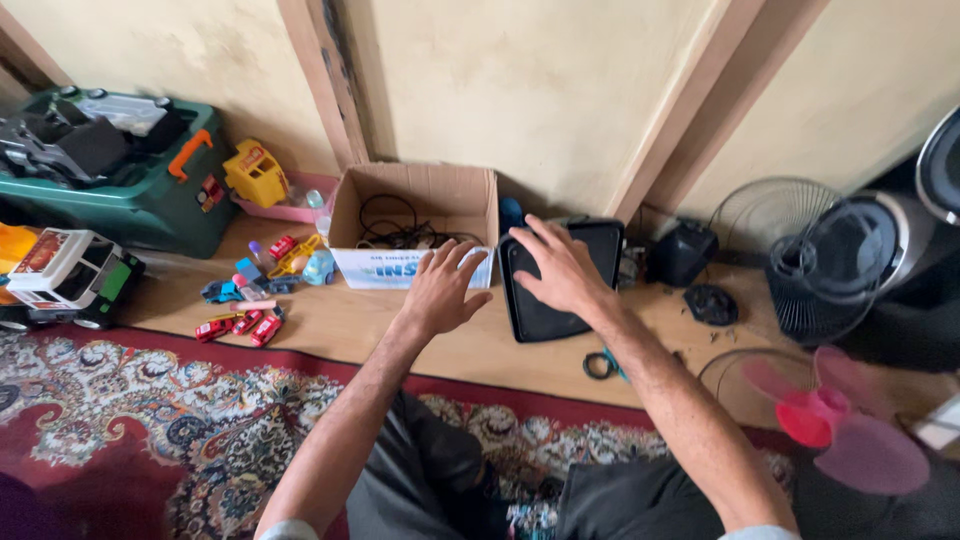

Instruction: The person sits on the floor and cleans the back panel of a black electronic device with a cloth. They then use a screwdriver to remove and reinsert screws on the panel, handling a power cord at the end.

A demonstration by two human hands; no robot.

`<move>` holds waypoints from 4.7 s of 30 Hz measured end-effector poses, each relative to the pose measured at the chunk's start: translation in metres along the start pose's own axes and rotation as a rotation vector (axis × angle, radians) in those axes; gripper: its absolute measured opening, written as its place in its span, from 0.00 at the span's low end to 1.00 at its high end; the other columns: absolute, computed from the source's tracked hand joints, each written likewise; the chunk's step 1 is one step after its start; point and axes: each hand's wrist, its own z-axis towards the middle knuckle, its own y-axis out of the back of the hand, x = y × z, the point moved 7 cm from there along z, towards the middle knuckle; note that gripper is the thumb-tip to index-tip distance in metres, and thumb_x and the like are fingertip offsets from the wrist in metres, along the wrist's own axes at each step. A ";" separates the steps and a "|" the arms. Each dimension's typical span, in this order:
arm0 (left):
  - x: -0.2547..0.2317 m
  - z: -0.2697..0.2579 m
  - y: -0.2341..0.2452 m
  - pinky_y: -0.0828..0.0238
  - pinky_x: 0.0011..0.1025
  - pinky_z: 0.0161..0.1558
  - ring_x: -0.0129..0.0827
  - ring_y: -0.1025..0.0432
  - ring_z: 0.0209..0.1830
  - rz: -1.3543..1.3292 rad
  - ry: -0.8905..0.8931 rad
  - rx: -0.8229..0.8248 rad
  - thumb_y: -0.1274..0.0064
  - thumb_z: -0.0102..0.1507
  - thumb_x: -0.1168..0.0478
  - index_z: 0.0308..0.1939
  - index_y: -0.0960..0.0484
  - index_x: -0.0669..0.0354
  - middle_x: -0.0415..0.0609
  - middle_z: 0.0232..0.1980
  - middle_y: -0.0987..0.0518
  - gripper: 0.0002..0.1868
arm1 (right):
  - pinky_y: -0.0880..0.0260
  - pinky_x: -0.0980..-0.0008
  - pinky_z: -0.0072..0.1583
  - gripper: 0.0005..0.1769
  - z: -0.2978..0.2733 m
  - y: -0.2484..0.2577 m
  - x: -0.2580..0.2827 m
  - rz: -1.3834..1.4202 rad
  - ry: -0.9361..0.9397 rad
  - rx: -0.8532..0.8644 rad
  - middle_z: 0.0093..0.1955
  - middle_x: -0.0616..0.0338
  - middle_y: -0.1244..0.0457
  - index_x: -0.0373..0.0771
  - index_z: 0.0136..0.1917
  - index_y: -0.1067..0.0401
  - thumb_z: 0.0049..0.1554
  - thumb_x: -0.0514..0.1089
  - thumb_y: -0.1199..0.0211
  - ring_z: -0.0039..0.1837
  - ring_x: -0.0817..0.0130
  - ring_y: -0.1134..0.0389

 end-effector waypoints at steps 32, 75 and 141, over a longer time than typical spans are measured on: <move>-0.088 0.028 -0.147 0.44 0.51 0.69 0.53 0.41 0.74 -0.141 -0.099 0.280 0.38 0.60 0.46 0.67 0.28 0.55 0.55 0.72 0.31 0.35 | 0.40 0.47 0.70 0.39 -0.099 -0.038 -0.157 0.009 -0.209 0.132 0.78 0.48 0.46 0.43 0.75 0.37 0.53 0.50 0.29 0.77 0.48 0.46; -0.174 0.043 -0.434 0.39 0.55 0.65 0.49 0.43 0.73 -0.169 0.080 0.681 0.31 0.54 0.56 0.71 0.37 0.47 0.50 0.75 0.42 0.44 | 0.29 0.50 0.59 0.26 -0.272 -0.248 -0.413 0.181 -0.885 0.185 0.56 0.46 0.33 0.44 0.62 0.28 0.51 0.44 0.28 0.59 0.46 0.30; -0.254 0.082 -0.502 0.44 0.55 0.66 0.49 0.40 0.71 -0.011 -0.360 0.541 0.42 0.61 0.37 0.53 0.18 0.57 0.54 0.58 0.25 0.29 | 0.27 0.67 0.50 0.11 -0.320 -0.235 -0.497 0.467 -1.052 -0.038 0.42 0.56 0.28 0.39 0.46 0.21 0.49 0.43 0.27 0.45 0.66 0.26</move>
